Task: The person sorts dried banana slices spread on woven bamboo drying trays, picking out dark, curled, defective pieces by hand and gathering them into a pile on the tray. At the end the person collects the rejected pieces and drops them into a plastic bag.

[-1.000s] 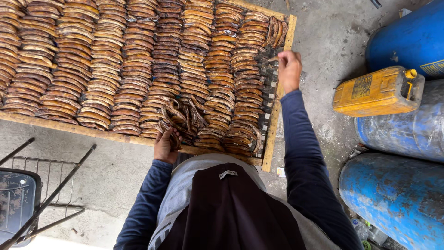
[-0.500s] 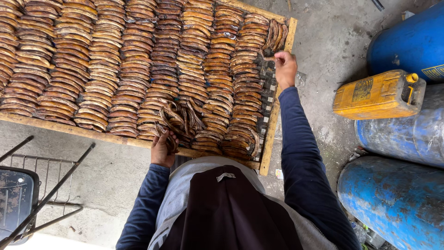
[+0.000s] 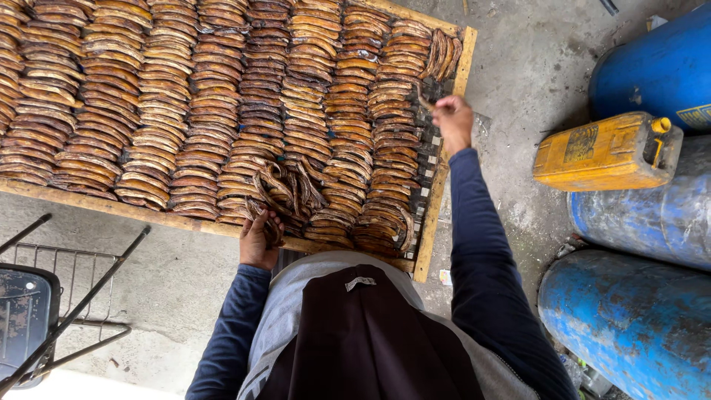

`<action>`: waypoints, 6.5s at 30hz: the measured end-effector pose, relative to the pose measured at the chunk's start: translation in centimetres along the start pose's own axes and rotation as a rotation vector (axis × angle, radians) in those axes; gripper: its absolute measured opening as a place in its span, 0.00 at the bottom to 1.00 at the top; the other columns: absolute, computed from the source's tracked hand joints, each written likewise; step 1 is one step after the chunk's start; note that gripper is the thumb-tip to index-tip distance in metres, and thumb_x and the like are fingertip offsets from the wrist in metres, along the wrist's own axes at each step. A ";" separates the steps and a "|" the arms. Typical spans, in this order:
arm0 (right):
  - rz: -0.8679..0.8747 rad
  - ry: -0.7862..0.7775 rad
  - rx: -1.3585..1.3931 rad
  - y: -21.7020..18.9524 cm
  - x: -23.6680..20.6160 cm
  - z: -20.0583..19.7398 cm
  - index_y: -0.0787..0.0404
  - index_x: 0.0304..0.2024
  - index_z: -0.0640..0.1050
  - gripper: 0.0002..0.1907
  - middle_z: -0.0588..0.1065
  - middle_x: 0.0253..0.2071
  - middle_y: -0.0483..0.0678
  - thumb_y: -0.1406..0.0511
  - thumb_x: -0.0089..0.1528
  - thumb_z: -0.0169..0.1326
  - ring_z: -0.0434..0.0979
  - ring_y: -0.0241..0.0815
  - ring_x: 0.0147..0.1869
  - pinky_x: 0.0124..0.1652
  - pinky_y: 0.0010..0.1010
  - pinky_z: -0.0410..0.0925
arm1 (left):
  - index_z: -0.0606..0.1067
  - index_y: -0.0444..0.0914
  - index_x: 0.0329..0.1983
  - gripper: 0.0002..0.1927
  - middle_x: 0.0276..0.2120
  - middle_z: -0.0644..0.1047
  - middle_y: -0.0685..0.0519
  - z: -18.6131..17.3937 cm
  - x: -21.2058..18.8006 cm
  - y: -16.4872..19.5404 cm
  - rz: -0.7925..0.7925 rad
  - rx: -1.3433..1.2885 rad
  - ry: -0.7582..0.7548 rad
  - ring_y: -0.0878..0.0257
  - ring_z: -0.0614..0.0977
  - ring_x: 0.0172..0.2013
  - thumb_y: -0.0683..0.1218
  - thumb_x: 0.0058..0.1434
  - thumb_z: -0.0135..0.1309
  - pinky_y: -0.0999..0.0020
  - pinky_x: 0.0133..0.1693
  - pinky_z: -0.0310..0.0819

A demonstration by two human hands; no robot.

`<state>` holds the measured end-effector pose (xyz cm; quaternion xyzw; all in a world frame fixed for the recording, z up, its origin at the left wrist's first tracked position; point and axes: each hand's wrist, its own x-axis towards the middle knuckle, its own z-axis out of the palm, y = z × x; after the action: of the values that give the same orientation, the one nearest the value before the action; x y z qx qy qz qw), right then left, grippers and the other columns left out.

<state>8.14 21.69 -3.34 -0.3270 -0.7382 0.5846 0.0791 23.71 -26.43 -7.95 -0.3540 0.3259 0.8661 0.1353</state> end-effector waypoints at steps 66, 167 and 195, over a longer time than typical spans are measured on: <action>-0.230 -0.685 -0.194 6.5 -17.1 14.0 0.64 0.51 0.79 0.12 0.79 0.43 0.47 0.73 0.65 0.57 0.79 0.36 0.44 0.44 0.28 0.74 | 0.73 0.40 0.47 0.07 0.36 0.79 0.52 -1.8 1.0 0.8 0.095 -0.015 -0.046 0.61 0.82 0.36 0.41 0.68 0.54 0.65 0.36 0.80; -0.915 0.180 -0.823 1.3 -4.7 2.9 0.60 0.50 0.75 0.20 0.77 0.45 0.60 0.79 0.57 0.54 0.78 0.64 0.48 0.46 0.48 0.72 | 0.70 0.40 0.45 0.08 0.29 0.75 0.52 -2.2 1.4 0.7 0.103 -0.081 0.006 0.59 0.77 0.27 0.43 0.67 0.55 0.61 0.30 0.77; 0.055 -0.928 0.184 -0.9 -18.7 16.6 0.56 0.47 0.76 0.07 0.80 0.43 0.42 0.70 0.67 0.54 0.77 0.30 0.43 0.35 0.21 0.68 | 0.69 0.38 0.45 0.08 0.30 0.75 0.51 -3.4 0.6 2.2 0.135 -0.130 0.025 0.59 0.77 0.28 0.43 0.67 0.55 0.62 0.30 0.76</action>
<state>13.93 -2.63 -2.59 -0.0421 -0.6319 0.7337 -0.2462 24.06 -30.30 -9.20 -0.3500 0.2940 0.8881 0.0492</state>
